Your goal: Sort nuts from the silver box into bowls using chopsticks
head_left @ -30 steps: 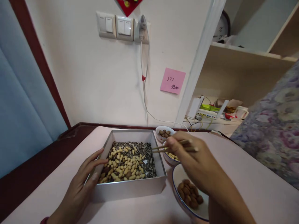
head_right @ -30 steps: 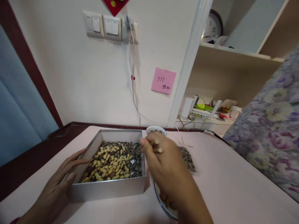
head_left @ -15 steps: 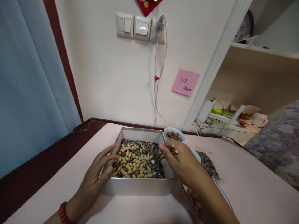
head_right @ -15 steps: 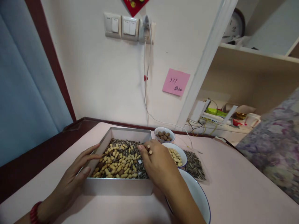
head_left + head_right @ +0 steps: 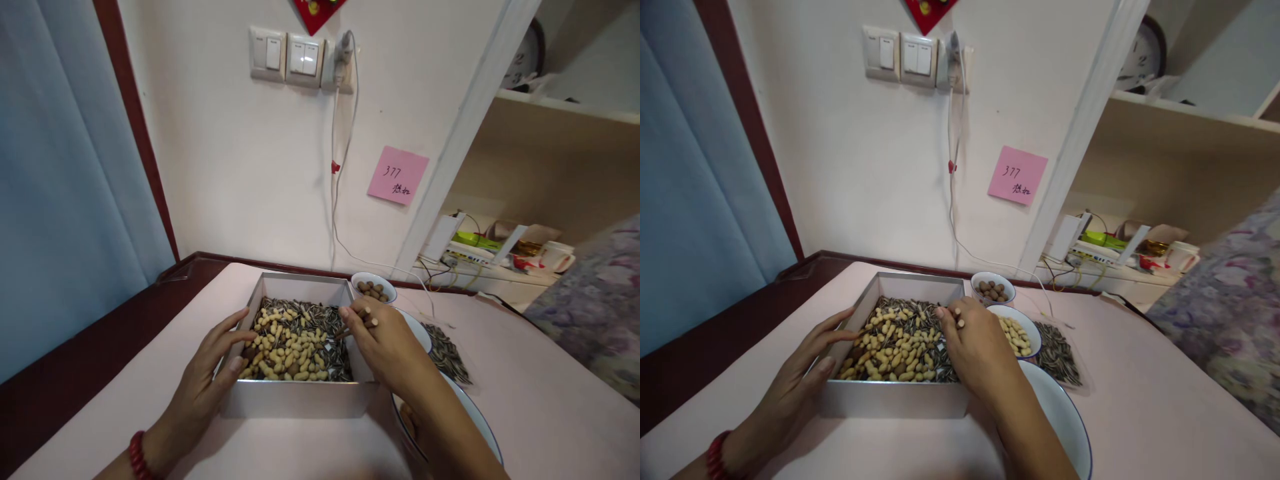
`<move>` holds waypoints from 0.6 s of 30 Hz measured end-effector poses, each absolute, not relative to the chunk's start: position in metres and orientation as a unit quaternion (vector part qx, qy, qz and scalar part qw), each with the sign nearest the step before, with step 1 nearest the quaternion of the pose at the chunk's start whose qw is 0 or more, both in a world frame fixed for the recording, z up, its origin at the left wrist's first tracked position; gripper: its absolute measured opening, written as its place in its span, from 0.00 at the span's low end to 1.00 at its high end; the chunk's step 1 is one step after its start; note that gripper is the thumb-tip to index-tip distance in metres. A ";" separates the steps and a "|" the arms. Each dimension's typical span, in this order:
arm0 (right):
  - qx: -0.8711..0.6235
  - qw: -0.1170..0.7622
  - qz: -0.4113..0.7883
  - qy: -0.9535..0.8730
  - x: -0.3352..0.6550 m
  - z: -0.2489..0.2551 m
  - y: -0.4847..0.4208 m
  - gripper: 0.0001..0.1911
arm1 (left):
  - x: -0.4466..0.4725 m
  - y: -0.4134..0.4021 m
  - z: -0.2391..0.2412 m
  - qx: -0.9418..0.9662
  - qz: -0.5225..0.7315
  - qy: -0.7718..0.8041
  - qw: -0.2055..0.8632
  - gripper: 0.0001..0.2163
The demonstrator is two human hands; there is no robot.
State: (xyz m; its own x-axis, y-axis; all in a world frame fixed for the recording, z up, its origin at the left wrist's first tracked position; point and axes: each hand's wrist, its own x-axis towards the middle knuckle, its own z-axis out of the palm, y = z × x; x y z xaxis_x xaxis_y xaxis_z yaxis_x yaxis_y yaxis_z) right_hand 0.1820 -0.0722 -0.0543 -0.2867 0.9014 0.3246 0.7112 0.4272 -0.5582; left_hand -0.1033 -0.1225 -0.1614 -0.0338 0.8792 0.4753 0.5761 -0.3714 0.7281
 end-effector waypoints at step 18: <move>-0.512 0.313 0.155 -0.785 0.181 -0.051 -0.075 0.20 | -0.100 -0.123 -0.158 0.671 0.486 0.535 0.164 0.14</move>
